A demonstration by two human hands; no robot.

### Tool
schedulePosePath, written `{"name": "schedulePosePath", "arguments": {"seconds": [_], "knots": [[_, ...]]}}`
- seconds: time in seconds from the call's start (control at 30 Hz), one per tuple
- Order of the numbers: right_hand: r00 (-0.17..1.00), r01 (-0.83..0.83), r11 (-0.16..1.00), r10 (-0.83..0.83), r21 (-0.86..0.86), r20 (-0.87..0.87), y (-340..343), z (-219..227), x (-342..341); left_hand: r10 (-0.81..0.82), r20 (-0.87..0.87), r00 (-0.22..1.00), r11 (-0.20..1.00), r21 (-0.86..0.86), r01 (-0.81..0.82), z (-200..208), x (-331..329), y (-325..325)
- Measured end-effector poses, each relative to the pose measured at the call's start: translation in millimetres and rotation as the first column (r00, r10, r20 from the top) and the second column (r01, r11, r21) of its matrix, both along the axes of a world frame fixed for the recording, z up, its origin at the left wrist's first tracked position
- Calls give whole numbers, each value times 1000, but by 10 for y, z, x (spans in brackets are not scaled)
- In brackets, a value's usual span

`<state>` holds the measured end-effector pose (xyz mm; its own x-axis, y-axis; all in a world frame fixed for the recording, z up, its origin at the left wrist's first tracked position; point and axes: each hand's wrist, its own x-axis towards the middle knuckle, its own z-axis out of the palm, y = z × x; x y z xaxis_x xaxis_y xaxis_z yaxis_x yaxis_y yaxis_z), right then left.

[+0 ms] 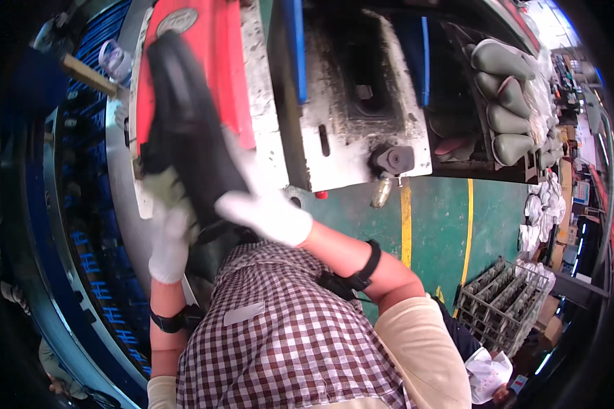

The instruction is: Operating a shoe lasting machine to form footwear onto shoe lasts in an industrial factory setting.

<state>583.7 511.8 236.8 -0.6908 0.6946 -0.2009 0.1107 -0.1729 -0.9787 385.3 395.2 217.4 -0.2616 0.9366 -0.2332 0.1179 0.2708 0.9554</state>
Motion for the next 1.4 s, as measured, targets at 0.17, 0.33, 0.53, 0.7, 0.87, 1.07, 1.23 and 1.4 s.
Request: {"name": "schedulePosePath", "arguments": {"seconds": [0.17, 0.33, 0.53, 0.7, 0.87, 1.07, 1.23, 1.4], "knots": [[887, 458, 873, -437, 167, -147, 730, -210, 670, -88, 231, 969, 922, 387, -8, 522, 166, 760], [640, 278, 618, -690, 735, 338, 1746, -363, 986, -59, -47, 997, 900, 430, 74, 1078, 74, 1183], [332, -132, 645, -687, 753, 647, 1786, -654, 656, 13, -210, 978, 755, 643, 128, 1612, 317, 1769], [323, -121, 628, -707, 768, 629, 1735, -707, 669, -32, -164, 986, 688, 712, 141, 2064, 463, 2318], [411, -165, 627, -658, 761, 631, 1902, -628, 873, 19, -777, 630, 518, 546, 658, 2764, 622, 3227], [372, -178, 682, -621, 709, 690, 1974, -571, 933, -63, -851, 521, 573, 397, 717, 3054, 936, 3528], [429, -176, 655, -621, 735, 656, 1919, -585, 898, -307, -674, 672, 434, 529, 729, 2897, 873, 3384], [517, 227, 520, -781, 824, 350, 1658, -616, 1481, -69, -667, 741, 273, 702, 658, 2479, 1064, 3159]]}}
